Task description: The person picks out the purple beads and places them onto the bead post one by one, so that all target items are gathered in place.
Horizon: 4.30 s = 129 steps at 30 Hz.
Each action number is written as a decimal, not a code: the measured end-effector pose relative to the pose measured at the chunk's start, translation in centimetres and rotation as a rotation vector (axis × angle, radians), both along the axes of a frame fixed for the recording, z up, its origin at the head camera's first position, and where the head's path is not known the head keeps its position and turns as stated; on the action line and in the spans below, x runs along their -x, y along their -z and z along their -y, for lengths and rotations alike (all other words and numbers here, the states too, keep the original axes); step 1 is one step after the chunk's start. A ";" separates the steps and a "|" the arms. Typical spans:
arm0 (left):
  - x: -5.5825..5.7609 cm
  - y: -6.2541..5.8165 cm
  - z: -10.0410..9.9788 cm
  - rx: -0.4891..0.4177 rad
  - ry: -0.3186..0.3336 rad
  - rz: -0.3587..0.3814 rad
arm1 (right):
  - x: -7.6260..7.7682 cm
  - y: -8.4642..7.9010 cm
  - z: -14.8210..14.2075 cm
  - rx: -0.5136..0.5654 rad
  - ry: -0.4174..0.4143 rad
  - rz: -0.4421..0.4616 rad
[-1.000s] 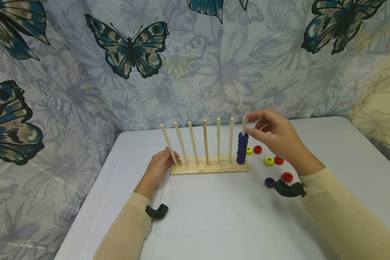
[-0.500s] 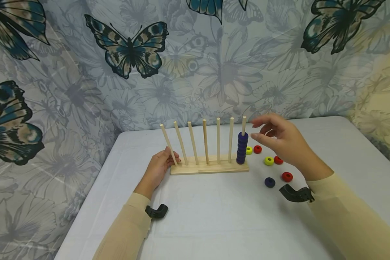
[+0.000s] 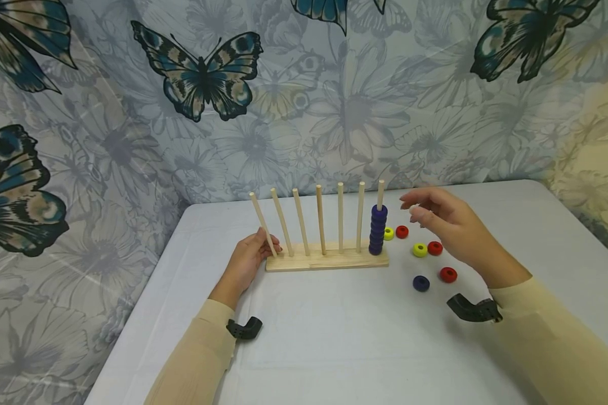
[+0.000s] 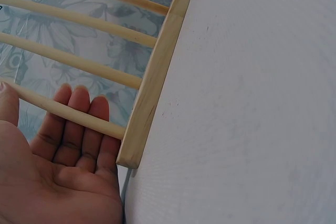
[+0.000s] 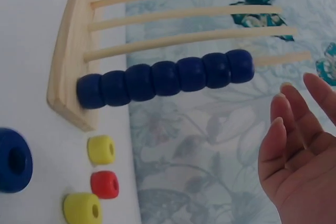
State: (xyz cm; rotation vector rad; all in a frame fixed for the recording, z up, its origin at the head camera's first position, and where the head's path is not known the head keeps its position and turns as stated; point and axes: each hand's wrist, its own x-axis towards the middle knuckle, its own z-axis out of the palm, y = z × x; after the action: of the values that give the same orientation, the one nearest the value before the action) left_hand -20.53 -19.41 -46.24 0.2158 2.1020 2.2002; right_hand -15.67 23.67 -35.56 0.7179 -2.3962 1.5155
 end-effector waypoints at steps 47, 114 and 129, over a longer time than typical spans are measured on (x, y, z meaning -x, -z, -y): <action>0.1 0.0 0.2 0.035 0.021 -0.026 | -0.3 7.8 -6.0 -0.133 -0.118 0.355; 0.0 0.0 0.2 0.007 0.036 -0.037 | -0.2 8.2 -5.1 -0.371 -0.132 0.448; -0.1 -0.1 0.1 0.016 0.021 -0.034 | -0.4 8.0 -5.2 -0.337 -0.102 0.391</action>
State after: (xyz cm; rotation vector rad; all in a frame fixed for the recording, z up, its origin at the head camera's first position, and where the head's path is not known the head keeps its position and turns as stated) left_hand -20.48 -19.48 -46.18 0.2746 2.1240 2.1817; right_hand -15.29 28.89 -43.54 0.6649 -2.9994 1.4111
